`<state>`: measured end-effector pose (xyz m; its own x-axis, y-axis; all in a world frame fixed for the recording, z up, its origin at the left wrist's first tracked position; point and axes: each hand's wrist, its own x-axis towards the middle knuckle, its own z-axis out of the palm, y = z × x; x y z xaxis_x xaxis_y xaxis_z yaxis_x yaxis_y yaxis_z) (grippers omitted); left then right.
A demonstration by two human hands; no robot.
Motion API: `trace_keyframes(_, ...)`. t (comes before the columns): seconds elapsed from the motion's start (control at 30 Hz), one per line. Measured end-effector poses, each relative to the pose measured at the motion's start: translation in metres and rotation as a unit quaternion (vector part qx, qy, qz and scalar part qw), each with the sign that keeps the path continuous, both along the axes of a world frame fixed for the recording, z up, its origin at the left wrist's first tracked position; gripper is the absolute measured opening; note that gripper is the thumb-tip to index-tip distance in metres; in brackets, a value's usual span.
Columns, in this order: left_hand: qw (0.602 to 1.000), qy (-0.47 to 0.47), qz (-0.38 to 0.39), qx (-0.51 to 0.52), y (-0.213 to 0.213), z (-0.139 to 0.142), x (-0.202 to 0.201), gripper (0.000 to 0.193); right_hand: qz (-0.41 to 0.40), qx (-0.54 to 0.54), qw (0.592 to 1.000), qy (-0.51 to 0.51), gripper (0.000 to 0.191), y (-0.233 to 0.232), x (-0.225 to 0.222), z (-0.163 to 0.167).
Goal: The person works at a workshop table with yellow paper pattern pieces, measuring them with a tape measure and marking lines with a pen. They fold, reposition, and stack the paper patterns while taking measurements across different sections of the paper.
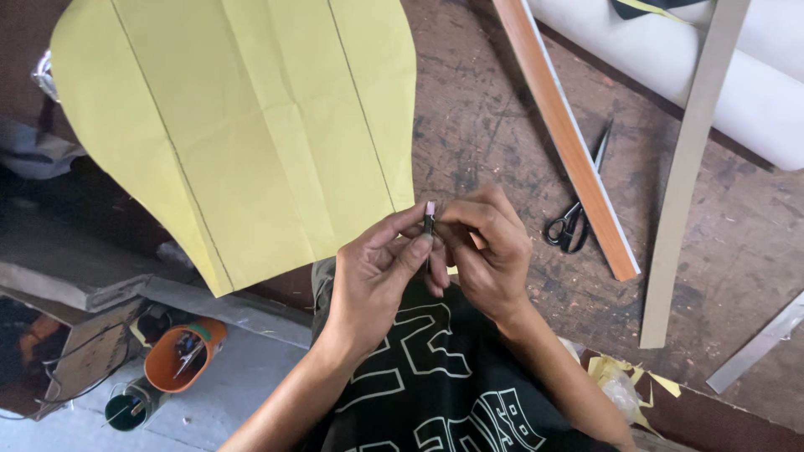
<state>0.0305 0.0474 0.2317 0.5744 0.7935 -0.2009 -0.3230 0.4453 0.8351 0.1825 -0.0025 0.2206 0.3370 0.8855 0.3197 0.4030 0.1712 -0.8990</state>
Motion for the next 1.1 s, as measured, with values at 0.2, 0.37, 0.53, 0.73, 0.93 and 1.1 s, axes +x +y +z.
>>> trace_keyframes(0.2, 0.997, -0.015, -0.045, -0.064, 0.0, 0.011, 0.001, 0.036, 0.005, 0.059, 0.996, -0.062, 0.028, -0.01, 0.006, 0.003)
trace_keyframes(0.37, 0.999, 0.025, -0.036, -0.024, 0.005, 0.009, 0.008, 0.037, 0.036, -0.022, 0.999, 0.018, 0.013, -0.013, 0.021, 0.006)
trace_keyframes(0.53, 0.994, 0.105, -0.012, 0.03, 0.008, 0.005, 0.007, 0.034, 0.045, -0.146, 0.942, 0.299, 0.021, -0.011, 0.031, 0.005)
trace_keyframes(0.73, 0.979, 0.177, -0.053, 0.084, 0.008, 0.001, 0.006, 0.017, 0.082, -0.187, 0.937, 0.284, 0.016, -0.008, 0.032, 0.0)
trace_keyframes(0.93, 0.943, 0.256, -0.074, 0.198, 0.009, -0.003, 0.003, 0.015, 0.088, -0.216, 0.935, 0.266, 0.012, -0.013, 0.039, -0.011)
trace_keyframes(1.1, 0.916, 0.266, -0.046, 0.297, -0.001, -0.015, -0.002, 0.018, 0.049, -0.265, 0.917, 0.294, 0.012, -0.024, 0.031, -0.031)
